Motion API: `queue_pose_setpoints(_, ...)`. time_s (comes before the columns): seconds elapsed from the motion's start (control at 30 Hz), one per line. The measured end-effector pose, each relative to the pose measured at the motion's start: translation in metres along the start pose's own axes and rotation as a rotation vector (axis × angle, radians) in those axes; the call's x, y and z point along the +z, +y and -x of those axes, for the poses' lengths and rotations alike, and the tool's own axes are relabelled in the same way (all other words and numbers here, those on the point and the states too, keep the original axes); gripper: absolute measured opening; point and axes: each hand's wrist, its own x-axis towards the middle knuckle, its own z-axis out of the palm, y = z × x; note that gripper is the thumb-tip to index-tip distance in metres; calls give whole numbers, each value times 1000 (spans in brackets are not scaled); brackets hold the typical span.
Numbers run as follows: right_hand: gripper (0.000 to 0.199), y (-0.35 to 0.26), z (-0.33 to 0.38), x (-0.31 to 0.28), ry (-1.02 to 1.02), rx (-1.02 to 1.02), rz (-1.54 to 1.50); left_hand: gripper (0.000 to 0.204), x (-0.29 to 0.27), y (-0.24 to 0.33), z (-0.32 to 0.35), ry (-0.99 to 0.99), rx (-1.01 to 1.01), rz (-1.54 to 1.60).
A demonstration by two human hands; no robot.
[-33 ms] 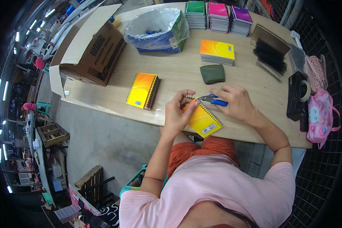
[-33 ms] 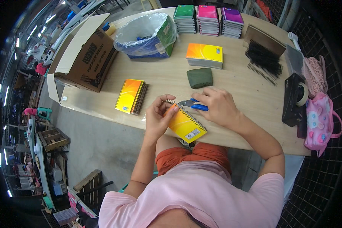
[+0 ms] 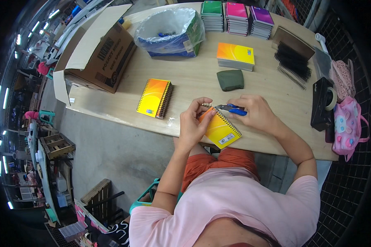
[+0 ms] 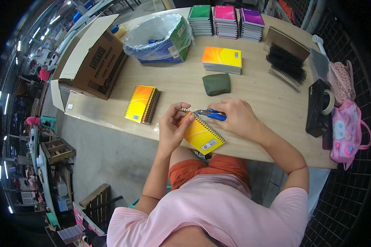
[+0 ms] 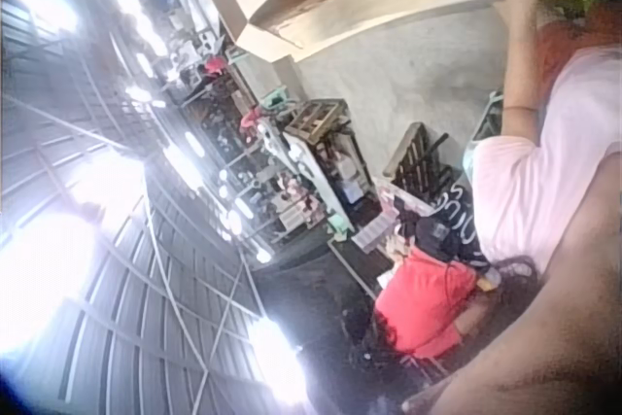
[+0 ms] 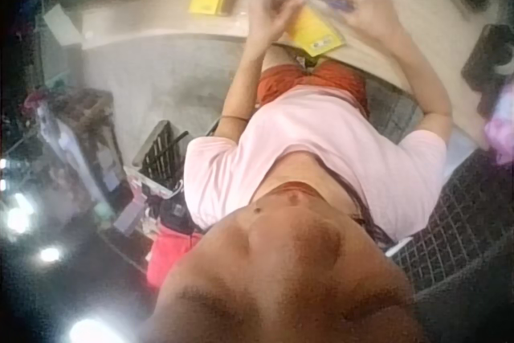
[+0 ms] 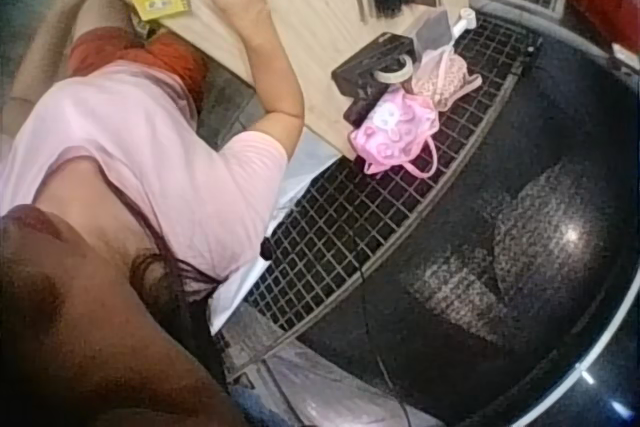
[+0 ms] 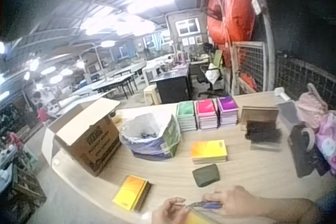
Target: The person assembles spiral notebooks by inserting a wire coil into the pre-punched holes of a notepad and then using pliers to trim and secure the end of the wire.
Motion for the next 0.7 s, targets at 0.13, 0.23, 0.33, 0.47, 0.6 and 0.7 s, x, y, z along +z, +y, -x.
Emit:
queue_pose_setpoints(0.13,42,24,-2,0,-230,92,-275,33,9,1,3,10,15,42)
queue_pose_setpoints(0.23,52,40,-9,2,-481,200,-564,34,7,3,-5,-12,26,5)
queue_pose_setpoints(0.33,56,32,-13,-5,-56,32,-392,35,-20,10,-28,73,-13,28)
queue_pose_setpoints(0.47,51,106,12,-22,107,410,-590,32,-54,45,-134,229,327,181)
queue_pose_setpoints(0.6,49,142,26,6,282,356,-334,31,-90,56,-253,373,207,319)
queue_pose_setpoints(0.7,49,128,23,9,270,245,-31,29,-104,29,-324,426,40,378)
